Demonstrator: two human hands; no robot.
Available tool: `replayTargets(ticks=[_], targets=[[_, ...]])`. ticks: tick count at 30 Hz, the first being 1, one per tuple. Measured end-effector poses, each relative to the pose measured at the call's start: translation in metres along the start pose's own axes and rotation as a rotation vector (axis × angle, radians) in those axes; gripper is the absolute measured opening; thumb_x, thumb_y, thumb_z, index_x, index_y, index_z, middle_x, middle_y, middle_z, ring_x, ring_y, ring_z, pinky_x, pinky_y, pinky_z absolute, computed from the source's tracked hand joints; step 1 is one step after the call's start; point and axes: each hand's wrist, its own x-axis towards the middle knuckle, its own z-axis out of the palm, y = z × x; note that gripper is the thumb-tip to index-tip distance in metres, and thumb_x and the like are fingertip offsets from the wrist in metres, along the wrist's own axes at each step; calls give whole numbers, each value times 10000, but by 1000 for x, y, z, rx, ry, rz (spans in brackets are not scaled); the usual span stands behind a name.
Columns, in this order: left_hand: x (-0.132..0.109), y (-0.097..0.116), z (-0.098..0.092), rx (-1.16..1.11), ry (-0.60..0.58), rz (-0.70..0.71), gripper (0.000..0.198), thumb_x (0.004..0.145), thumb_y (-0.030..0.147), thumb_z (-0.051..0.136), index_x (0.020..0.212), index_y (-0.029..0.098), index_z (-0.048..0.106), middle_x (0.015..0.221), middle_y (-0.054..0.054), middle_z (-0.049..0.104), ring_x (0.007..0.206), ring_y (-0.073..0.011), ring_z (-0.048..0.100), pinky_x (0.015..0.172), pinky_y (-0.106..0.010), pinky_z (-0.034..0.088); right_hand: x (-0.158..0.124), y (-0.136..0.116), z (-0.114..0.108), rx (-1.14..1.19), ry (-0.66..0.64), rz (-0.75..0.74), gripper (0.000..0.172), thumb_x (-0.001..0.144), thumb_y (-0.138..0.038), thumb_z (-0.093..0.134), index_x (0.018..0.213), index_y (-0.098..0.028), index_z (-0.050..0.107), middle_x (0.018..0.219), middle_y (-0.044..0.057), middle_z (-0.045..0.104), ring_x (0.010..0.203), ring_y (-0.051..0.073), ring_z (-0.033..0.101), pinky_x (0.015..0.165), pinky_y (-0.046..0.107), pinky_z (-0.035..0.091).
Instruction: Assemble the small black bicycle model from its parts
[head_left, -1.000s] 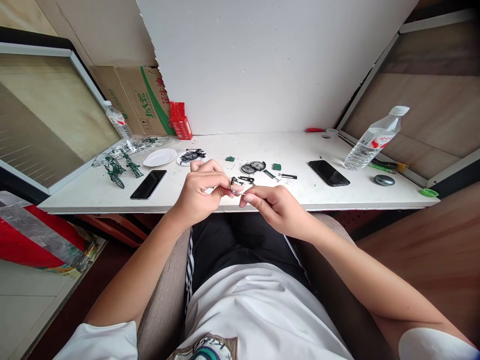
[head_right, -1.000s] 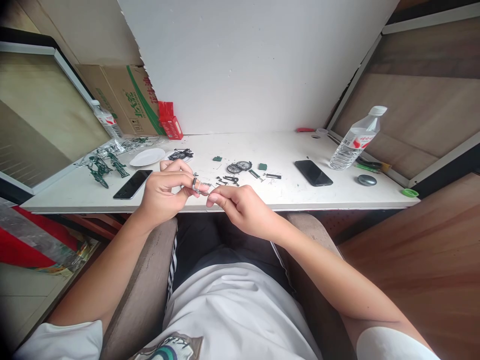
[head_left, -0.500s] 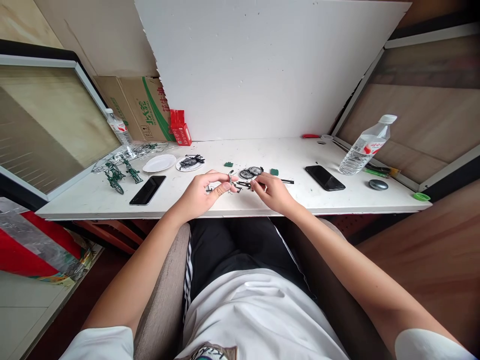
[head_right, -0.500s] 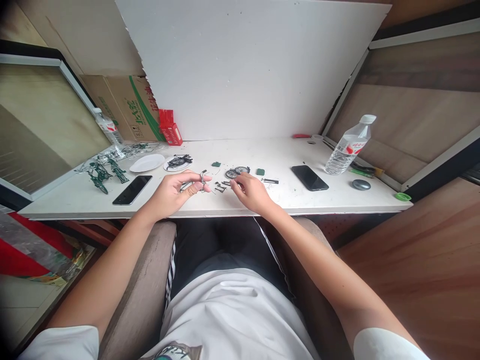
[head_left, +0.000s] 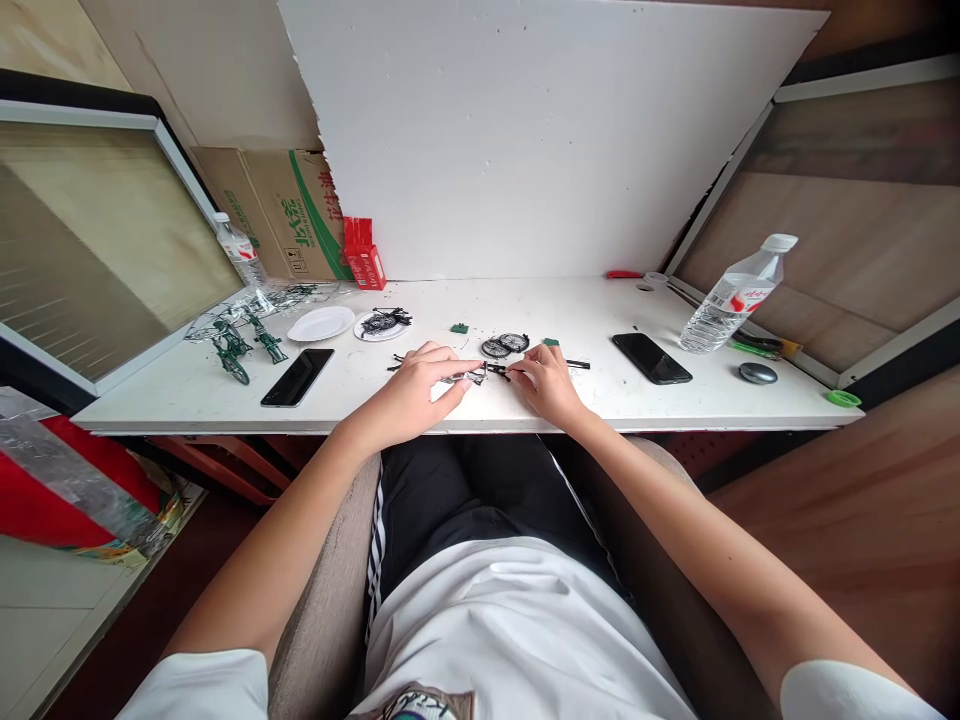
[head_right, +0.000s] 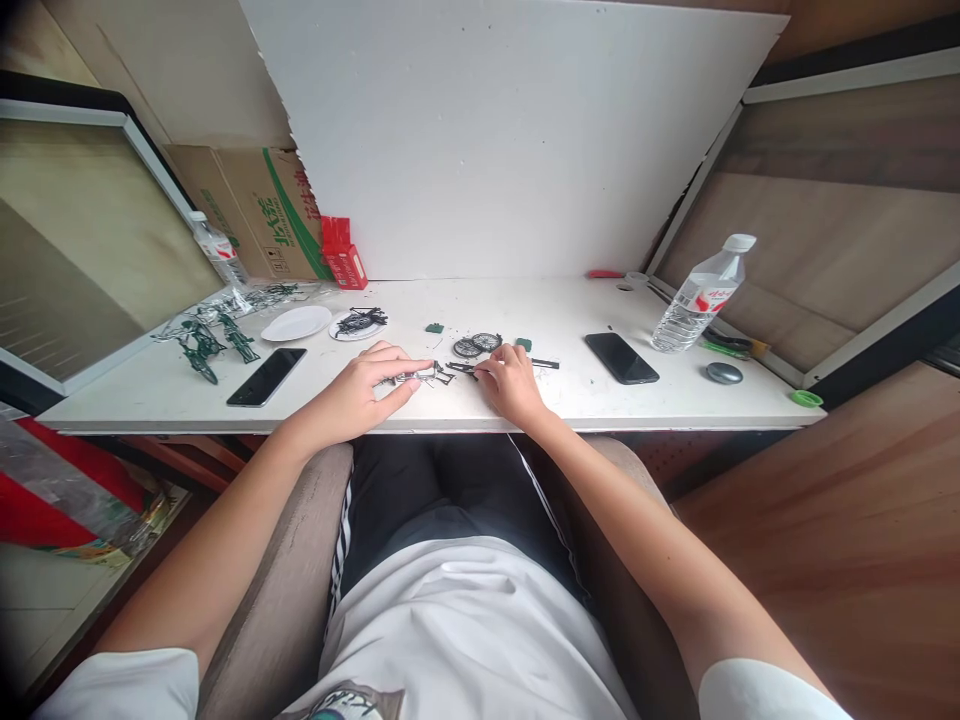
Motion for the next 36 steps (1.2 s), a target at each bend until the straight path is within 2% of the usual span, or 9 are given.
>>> replayTargets(ticks=[7, 11, 14, 17, 18, 22, 25, 30, 36], targets=[[-1, 3, 2, -34, -16, -39, 392, 1003, 220, 635, 1378, 211, 748, 1050, -97, 714, 1019, -234, 665, 1018, -388, 525, -2, 5, 7, -23, 8, 178, 319, 1047, -323, 567, 1097, -167, 840, 1078, 191, 641, 1094, 357, 497, 952, 507, 448], [-2, 2, 3, -48, -30, -67, 375, 1023, 256, 625, 1372, 212, 754, 1018, -85, 693, 941, -215, 663, 947, -354, 538, -2, 4, 8, -16, 11, 180, 308, 1028, -337, 598, 1088, -155, 839, 1028, 189, 657, 1123, 375, 494, 984, 529, 445], [-3, 0, 4, -43, -63, -81, 373, 1051, 305, 599, 1384, 222, 747, 981, -73, 674, 911, -214, 653, 903, -349, 535, -2, 0, 4, 36, 146, 107, 296, 1033, -336, 590, 1103, -170, 824, 1052, 177, 663, 1156, 375, 496, 1016, 541, 446], [-4, 1, 5, -38, -98, -98, 377, 1060, 324, 594, 1400, 244, 737, 1000, -71, 671, 939, -221, 647, 923, -359, 529, 0, -13, -7, 178, 336, -46, 287, 1076, -322, 528, 1139, -228, 791, 1000, 129, 662, 1094, 333, 543, 988, 536, 478], [-4, 2, 5, -34, -108, -101, 371, 1061, 322, 593, 1393, 251, 741, 1004, -71, 670, 955, -225, 645, 936, -364, 525, 0, -18, -12, 232, 352, -113, 279, 1088, -314, 515, 1162, -244, 775, 984, 114, 666, 1059, 317, 565, 967, 530, 492], [-4, 4, 6, -15, -118, -61, 331, 1066, 313, 591, 1342, 263, 767, 982, -67, 656, 1002, -238, 631, 953, -375, 512, -3, -45, -30, 360, 317, -352, 243, 1091, -312, 559, 1294, -275, 688, 1143, 103, 727, 1087, 304, 641, 969, 532, 518], [-3, 3, 6, 10, -100, -8, 279, 1066, 310, 600, 1257, 253, 795, 965, -72, 654, 1028, -249, 622, 943, -377, 508, -6, -59, -35, 360, 266, -469, 311, 1041, -376, 677, 1338, -286, 654, 1160, 102, 739, 1136, 330, 667, 985, 555, 541], [-1, 1, 7, 47, -72, 19, 209, 1053, 294, 630, 1159, 233, 799, 951, -69, 665, 1006, -252, 625, 914, -380, 506, -8, -61, -29, 308, 294, -507, 325, 1031, -255, 698, 1350, -298, 646, 1140, 87, 758, 1133, 312, 691, 966, 534, 569], [0, -6, 12, 57, -62, 50, 212, 1029, 244, 658, 1203, 238, 780, 1093, -84, 723, 1095, -262, 650, 996, -424, 516, -6, -54, -24, 262, 370, -537, 331, 1008, -167, 714, 1305, -301, 660, 1111, 74, 769, 1107, 296, 697, 919, 498, 583]])
